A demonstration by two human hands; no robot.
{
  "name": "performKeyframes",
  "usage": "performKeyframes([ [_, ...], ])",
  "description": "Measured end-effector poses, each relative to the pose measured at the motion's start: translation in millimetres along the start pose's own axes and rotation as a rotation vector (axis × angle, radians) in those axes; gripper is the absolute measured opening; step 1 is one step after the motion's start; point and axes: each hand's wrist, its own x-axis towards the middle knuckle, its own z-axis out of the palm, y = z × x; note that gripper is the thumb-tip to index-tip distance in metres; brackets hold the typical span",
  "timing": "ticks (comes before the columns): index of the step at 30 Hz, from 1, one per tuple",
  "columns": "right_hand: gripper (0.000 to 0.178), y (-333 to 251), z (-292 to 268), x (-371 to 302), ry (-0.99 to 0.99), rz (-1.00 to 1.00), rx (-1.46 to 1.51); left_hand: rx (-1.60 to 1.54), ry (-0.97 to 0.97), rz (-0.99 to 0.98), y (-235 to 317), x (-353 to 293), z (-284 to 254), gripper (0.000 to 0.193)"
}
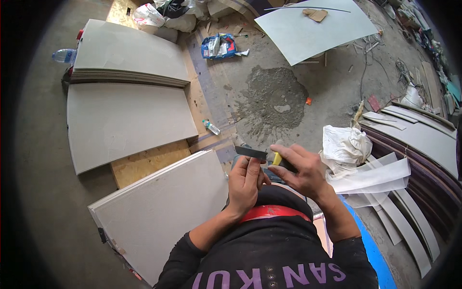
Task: Measure a tile using a ruler and mark it with a pencil.
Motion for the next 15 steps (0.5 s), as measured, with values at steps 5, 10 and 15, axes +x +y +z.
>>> performKeyframes([
  [5, 0.049, -2.3, 2.9, 1.1, -0.042, -0.004, -0.03, -0.012, -0.014, 0.011, -3.1, -0.8, -4.3, 0.031],
  [10, 0.047, 19.9, 5.2, 2.9, 0.066, -0.039, -0.048, 0.044, 0.039, 0.029, 1.0, -2.5, -1.9, 0.031],
  [15, 0.048, 15.7, -3.6, 3.1, 0.113, -0.017, -0.02, 0.045, 0.031, 0.036, -2.3, 0.3, -1.5, 0.029],
])
